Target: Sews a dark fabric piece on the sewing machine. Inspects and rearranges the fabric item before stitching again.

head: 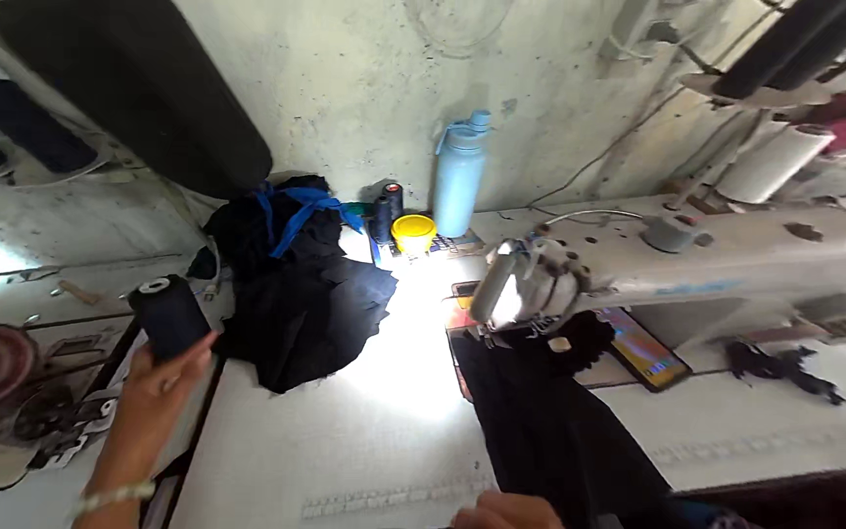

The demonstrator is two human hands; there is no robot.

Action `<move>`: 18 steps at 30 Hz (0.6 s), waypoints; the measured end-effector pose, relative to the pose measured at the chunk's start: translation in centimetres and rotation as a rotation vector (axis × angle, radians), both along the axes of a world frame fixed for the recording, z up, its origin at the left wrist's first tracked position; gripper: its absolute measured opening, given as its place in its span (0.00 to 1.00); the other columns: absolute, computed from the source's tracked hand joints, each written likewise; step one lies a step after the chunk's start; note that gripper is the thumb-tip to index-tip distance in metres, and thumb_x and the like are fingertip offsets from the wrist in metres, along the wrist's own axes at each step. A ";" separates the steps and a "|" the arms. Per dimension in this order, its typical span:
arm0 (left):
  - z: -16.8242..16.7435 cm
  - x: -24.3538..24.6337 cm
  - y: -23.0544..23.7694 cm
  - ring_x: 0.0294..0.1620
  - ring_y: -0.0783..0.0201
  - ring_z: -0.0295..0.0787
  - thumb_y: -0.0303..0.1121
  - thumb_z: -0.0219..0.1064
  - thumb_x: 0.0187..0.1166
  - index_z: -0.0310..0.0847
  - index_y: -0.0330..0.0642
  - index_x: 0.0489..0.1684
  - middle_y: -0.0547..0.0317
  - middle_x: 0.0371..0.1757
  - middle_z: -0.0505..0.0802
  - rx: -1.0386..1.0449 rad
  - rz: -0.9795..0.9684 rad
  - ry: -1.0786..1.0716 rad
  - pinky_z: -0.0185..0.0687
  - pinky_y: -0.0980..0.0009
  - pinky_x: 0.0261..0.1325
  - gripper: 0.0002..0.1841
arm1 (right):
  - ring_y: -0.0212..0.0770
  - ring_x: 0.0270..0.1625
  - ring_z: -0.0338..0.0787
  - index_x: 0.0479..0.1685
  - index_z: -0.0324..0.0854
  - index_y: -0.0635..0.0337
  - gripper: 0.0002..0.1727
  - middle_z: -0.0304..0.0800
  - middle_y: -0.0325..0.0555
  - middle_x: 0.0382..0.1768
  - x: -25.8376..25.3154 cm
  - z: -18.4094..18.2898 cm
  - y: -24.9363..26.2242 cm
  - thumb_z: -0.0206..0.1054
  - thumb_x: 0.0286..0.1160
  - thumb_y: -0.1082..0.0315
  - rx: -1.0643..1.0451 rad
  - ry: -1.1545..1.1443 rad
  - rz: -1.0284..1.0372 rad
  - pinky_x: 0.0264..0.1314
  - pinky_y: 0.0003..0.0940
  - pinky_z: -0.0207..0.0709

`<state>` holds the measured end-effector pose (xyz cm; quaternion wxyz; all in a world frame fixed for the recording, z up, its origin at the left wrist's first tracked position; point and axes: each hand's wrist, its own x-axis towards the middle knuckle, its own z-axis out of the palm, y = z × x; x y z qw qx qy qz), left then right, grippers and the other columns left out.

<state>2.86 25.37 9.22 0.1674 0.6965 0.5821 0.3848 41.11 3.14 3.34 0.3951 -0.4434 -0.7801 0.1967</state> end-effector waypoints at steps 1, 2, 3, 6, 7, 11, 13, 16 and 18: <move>-1.2 0.0 3.2 0.86 0.35 0.64 0.51 0.61 0.83 0.88 0.39 0.66 0.25 0.87 0.63 0.014 0.023 0.005 0.64 0.41 0.84 0.26 | 0.45 0.33 0.93 0.46 0.90 0.64 0.08 0.92 0.51 0.31 1.6 0.0 -0.7 0.70 0.70 0.75 -0.005 -0.014 -0.096 0.37 0.38 0.87; -2.5 -0.1 5.9 0.88 0.34 0.60 0.51 0.61 0.84 0.88 0.36 0.65 0.24 0.88 0.60 0.005 0.050 0.005 0.58 0.39 0.86 0.27 | 0.42 0.33 0.93 0.45 0.90 0.64 0.08 0.92 0.51 0.31 3.1 0.0 -1.1 0.70 0.70 0.75 -0.005 -0.031 -0.193 0.37 0.35 0.87; -3.8 -0.2 8.1 0.90 0.33 0.56 0.51 0.61 0.85 0.88 0.35 0.63 0.25 0.89 0.59 -0.012 0.087 0.006 0.52 0.36 0.88 0.26 | 0.41 0.33 0.92 0.45 0.90 0.64 0.07 0.93 0.50 0.31 4.5 0.1 -1.5 0.70 0.71 0.75 -0.010 -0.057 -0.280 0.38 0.33 0.87; -6.2 0.1 11.4 0.93 0.30 0.47 0.47 0.60 0.88 0.86 0.31 0.65 0.26 0.91 0.56 -0.093 0.202 0.003 0.31 0.26 0.88 0.26 | 0.41 0.33 0.94 0.45 0.90 0.66 0.08 0.94 0.51 0.33 7.8 0.1 -2.3 0.68 0.72 0.75 -0.031 -0.114 -0.491 0.39 0.33 0.88; -6.3 0.4 11.7 0.94 0.31 0.45 0.49 0.59 0.89 0.84 0.31 0.67 0.28 0.92 0.56 -0.123 0.234 0.003 0.26 0.25 0.87 0.27 | 0.40 0.34 0.94 0.45 0.90 0.65 0.08 0.95 0.50 0.34 8.6 -0.2 -2.3 0.68 0.73 0.74 -0.026 -0.118 -0.548 0.40 0.32 0.88; -7.1 0.3 10.8 0.94 0.31 0.46 0.53 0.57 0.88 0.83 0.34 0.71 0.30 0.92 0.58 -0.124 0.289 0.131 0.20 0.19 0.83 0.30 | 0.32 0.35 0.91 0.44 0.91 0.61 0.11 0.93 0.45 0.36 10.3 -2.1 -0.4 0.64 0.73 0.69 0.046 -0.062 -0.712 0.40 0.23 0.85; -7.5 0.1 10.5 0.94 0.32 0.46 0.54 0.56 0.89 0.83 0.34 0.71 0.31 0.93 0.57 -0.121 0.308 0.178 0.20 0.19 0.83 0.30 | 0.25 0.35 0.89 0.54 0.90 0.63 0.15 0.95 0.46 0.47 10.3 -1.9 1.7 0.61 0.81 0.67 -0.033 0.123 -0.696 0.37 0.18 0.83; -7.3 0.3 9.6 0.95 0.36 0.45 0.54 0.54 0.90 0.68 0.33 0.84 0.32 0.93 0.57 -0.182 0.320 0.092 0.19 0.23 0.86 0.35 | 0.17 0.24 0.80 0.74 0.79 0.64 0.21 0.92 0.38 0.65 9.4 0.5 4.2 0.55 0.89 0.65 -0.342 0.631 -0.478 0.22 0.14 0.72; -7.1 0.3 9.6 0.95 0.39 0.46 0.55 0.53 0.90 0.55 0.35 0.92 0.34 0.92 0.60 -0.226 0.332 0.005 0.19 0.26 0.88 0.39 | 0.19 0.21 0.80 0.77 0.76 0.62 0.22 0.96 0.37 0.56 8.5 1.8 4.7 0.55 0.91 0.62 -0.455 0.858 -0.294 0.20 0.16 0.71</move>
